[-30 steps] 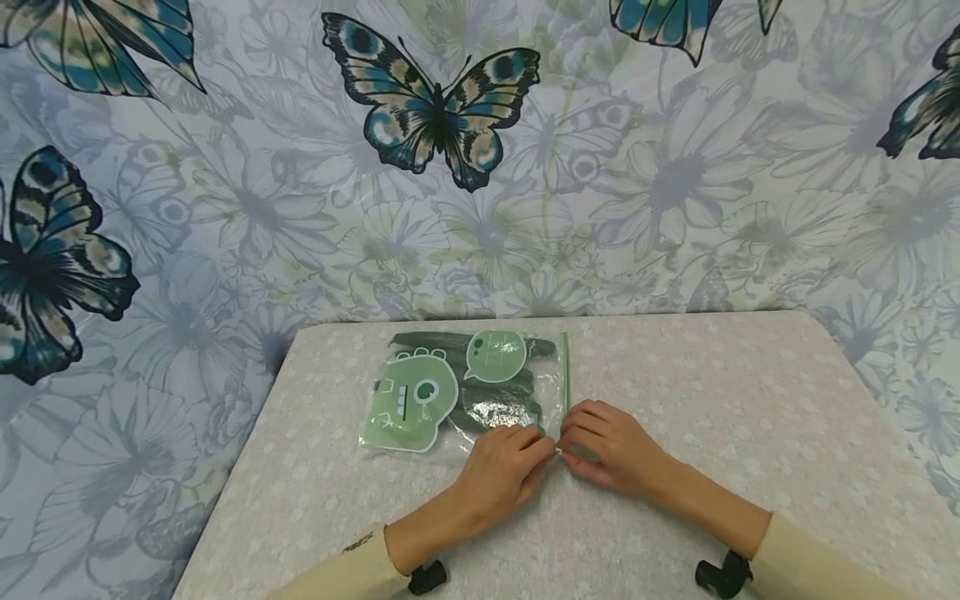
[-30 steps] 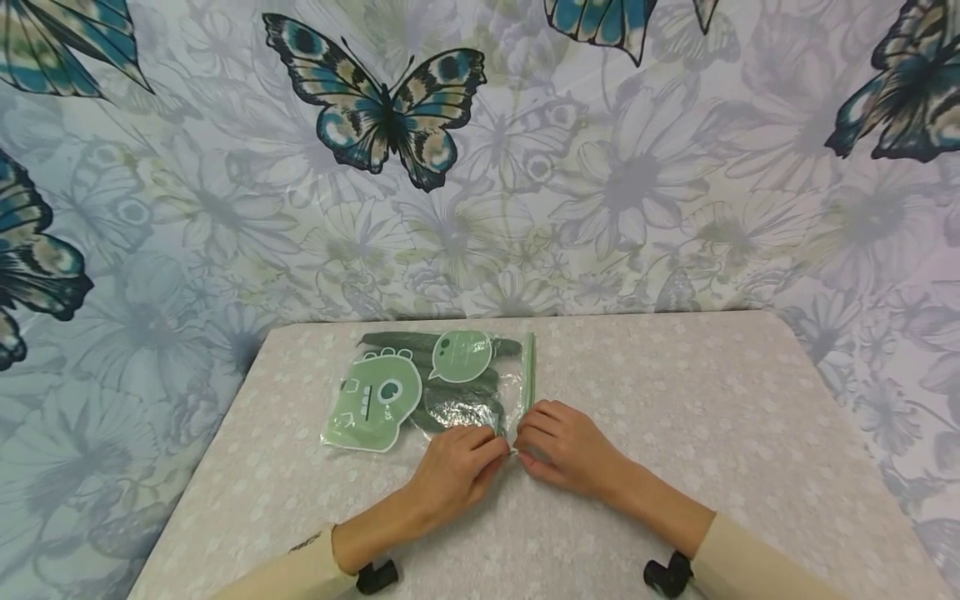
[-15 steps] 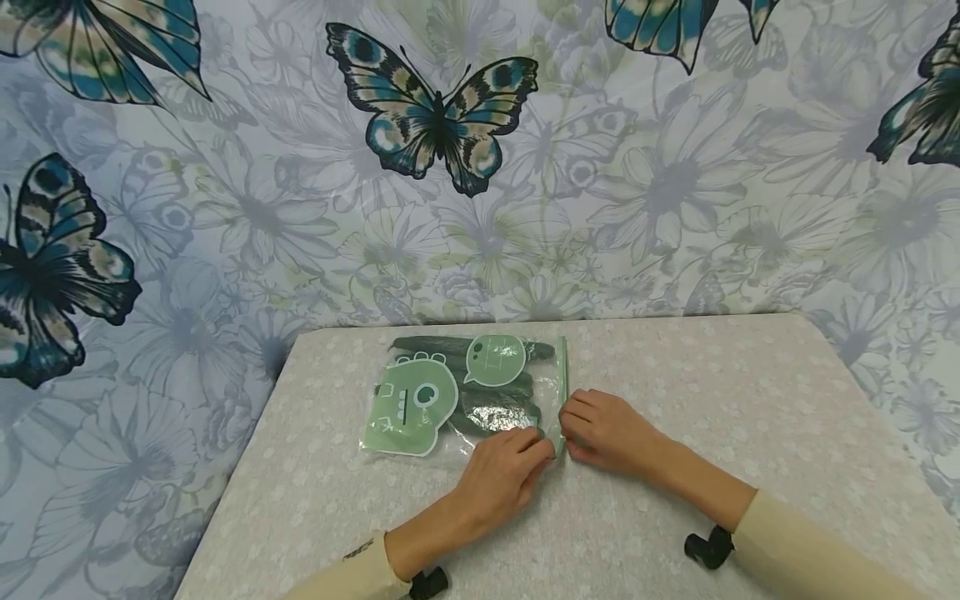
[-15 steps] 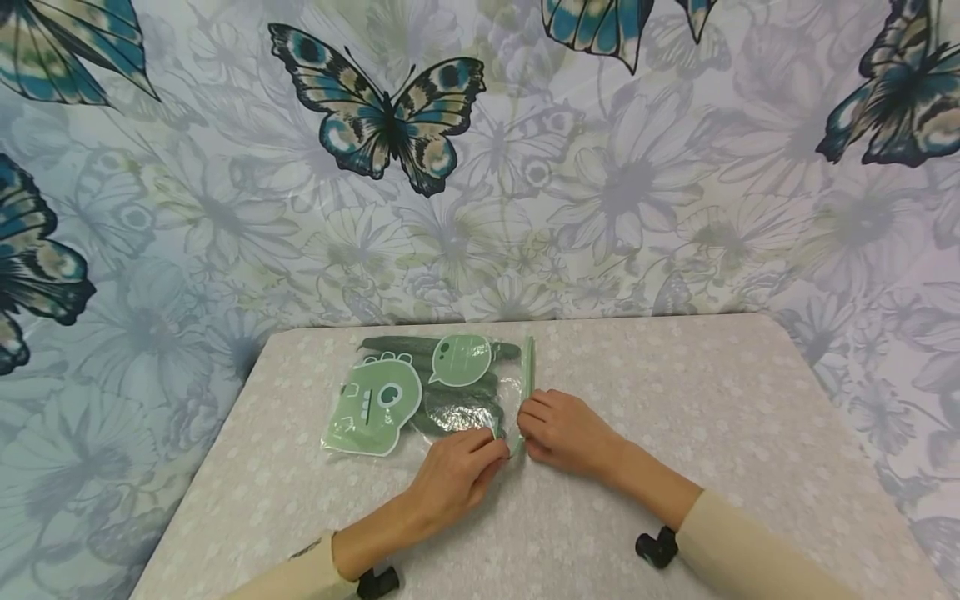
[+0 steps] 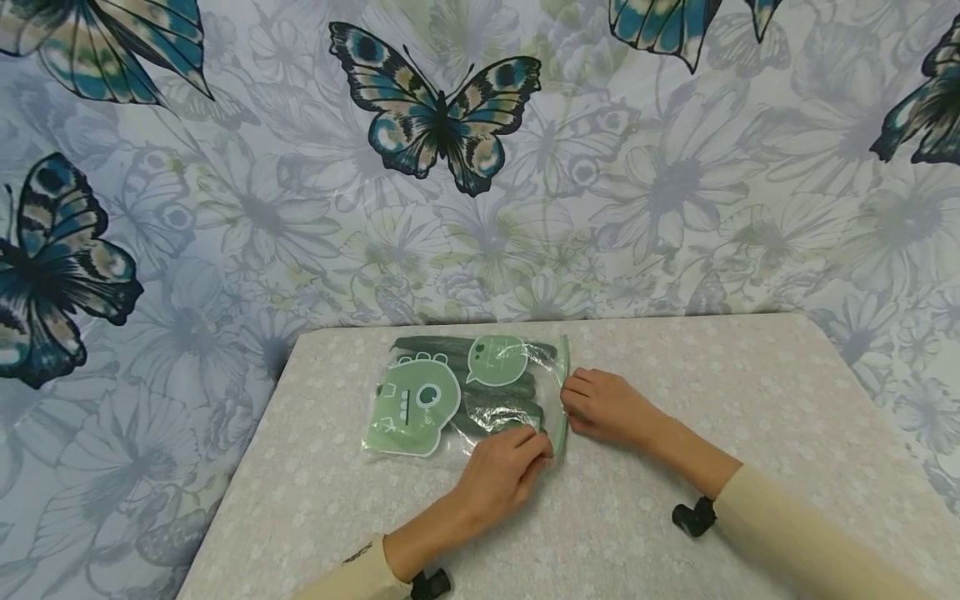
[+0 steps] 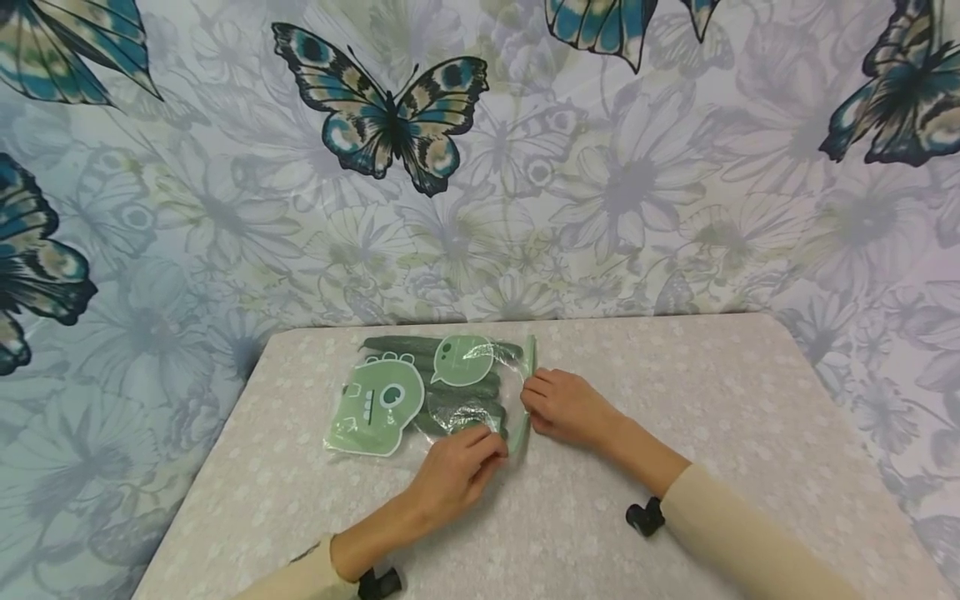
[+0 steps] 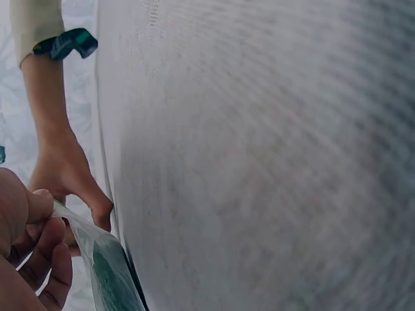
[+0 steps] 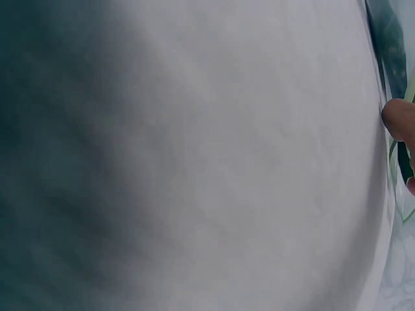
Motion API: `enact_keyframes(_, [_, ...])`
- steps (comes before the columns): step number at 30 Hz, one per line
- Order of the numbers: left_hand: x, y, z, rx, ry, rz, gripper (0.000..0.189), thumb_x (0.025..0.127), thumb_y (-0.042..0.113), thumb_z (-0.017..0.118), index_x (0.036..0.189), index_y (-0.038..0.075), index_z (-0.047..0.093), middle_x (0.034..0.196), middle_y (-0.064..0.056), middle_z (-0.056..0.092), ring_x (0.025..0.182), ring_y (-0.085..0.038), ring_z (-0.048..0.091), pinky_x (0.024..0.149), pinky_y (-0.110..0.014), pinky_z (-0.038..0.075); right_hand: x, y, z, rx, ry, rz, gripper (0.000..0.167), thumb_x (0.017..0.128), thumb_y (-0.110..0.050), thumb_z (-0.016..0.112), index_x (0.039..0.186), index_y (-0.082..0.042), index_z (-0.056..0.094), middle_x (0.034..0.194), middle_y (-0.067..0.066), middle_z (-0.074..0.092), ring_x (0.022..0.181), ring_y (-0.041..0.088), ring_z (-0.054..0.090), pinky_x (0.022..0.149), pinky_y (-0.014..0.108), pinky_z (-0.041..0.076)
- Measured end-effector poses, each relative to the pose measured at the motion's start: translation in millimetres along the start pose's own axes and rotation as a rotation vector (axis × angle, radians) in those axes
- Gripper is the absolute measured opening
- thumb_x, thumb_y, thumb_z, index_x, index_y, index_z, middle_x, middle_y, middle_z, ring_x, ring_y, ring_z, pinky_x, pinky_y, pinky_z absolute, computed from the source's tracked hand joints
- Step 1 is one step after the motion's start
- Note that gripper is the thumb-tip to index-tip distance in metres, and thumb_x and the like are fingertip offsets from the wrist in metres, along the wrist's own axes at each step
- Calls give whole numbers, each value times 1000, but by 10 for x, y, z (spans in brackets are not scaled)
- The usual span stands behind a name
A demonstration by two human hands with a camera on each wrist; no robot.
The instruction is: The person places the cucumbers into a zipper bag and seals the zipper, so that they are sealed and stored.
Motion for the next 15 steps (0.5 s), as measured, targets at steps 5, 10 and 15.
enact_keyframes(5, [12,13,11,-3,-14,0,16,94,17,83,94,21,68,84,10,60,73,-5,60,67,-20,50,35,103,19,-40,-27,-7,26,81,-14,84,88,-14,59,92,-3,62,83,17,58,71,31,52])
enact_keyframes(10, [3,11,-8,-8,-11,-13,15,95,18,82,96,21,68,86,11,61,74,-5,61,67,-19,51,76,169,18,-33,-14,-14,28,79,-14,86,86,-15,59,89,-2,62,81,17,58,69,32,51])
enact_keyframes(15, [-7,-4,-24,-23,-22,-44,16,95,19,83,96,21,67,86,10,61,73,-6,61,65,-20,51,96,235,57,-28,-9,-7,30,77,-14,87,86,-15,58,89,-3,62,80,17,57,69,32,51])
Point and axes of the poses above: each hand's wrist, its own x-axis towards the middle knuckle, its own z-axis out of the palm, y = z × x, the point moved 6 cm from there along x, towards the middle knuckle
